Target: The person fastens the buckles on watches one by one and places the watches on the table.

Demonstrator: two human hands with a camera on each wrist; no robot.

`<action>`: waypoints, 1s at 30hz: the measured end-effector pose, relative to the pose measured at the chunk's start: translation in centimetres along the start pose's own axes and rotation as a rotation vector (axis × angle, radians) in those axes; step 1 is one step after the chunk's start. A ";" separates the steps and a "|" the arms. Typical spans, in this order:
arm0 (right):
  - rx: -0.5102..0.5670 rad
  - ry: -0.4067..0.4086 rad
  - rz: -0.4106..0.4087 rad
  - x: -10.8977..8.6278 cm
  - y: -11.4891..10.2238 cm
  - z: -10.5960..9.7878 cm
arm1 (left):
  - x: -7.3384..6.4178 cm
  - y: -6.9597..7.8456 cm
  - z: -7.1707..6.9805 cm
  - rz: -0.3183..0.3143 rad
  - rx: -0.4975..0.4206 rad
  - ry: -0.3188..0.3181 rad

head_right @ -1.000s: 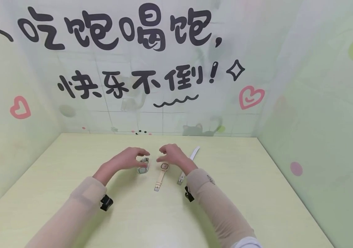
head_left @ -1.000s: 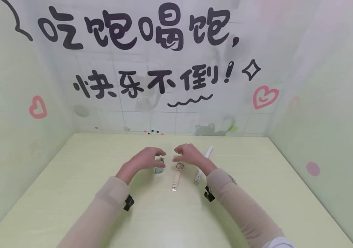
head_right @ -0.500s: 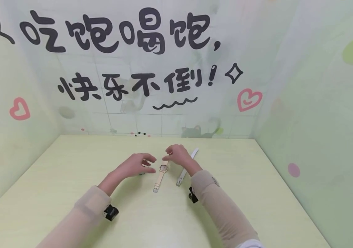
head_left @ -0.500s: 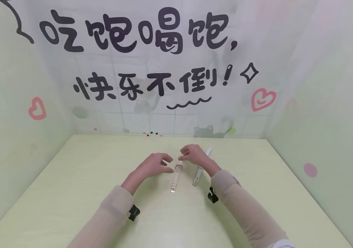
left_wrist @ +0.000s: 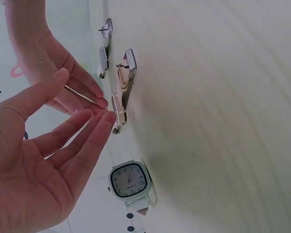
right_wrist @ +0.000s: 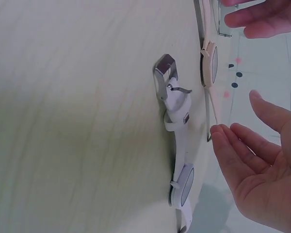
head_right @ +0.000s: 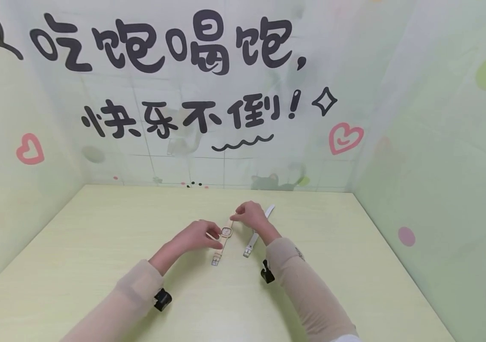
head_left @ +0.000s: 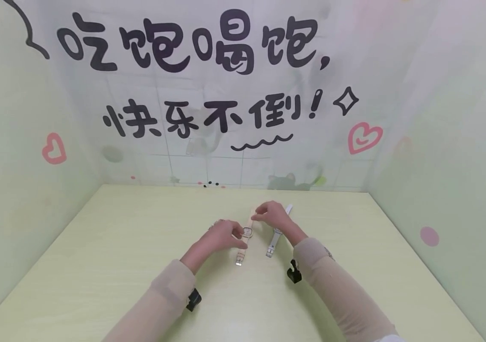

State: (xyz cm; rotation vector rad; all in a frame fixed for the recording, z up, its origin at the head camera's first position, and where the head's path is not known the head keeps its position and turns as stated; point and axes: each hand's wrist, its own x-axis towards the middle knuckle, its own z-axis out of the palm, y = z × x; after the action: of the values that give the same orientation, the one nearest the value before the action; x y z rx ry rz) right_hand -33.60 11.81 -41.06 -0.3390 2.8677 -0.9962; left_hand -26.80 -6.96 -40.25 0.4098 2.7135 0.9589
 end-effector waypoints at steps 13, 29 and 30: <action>0.313 -0.016 0.169 0.0 0.4 1.0 | 0.7 0.3 1.3 -0.058 0.084 -0.018; 0.635 -0.019 0.351 0.9 -0.3 2.0 | 0.4 1.2 1.6 -0.049 0.294 -0.062; 0.626 -0.023 0.345 0.9 -0.4 2.0 | 0.4 1.1 1.6 -0.051 0.274 -0.061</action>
State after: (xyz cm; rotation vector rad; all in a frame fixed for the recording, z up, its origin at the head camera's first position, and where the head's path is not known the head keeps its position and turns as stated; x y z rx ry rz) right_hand -34.06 10.11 -42.40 0.1853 2.3023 -1.6866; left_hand -26.43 -5.10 -40.76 0.4095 2.7906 0.5525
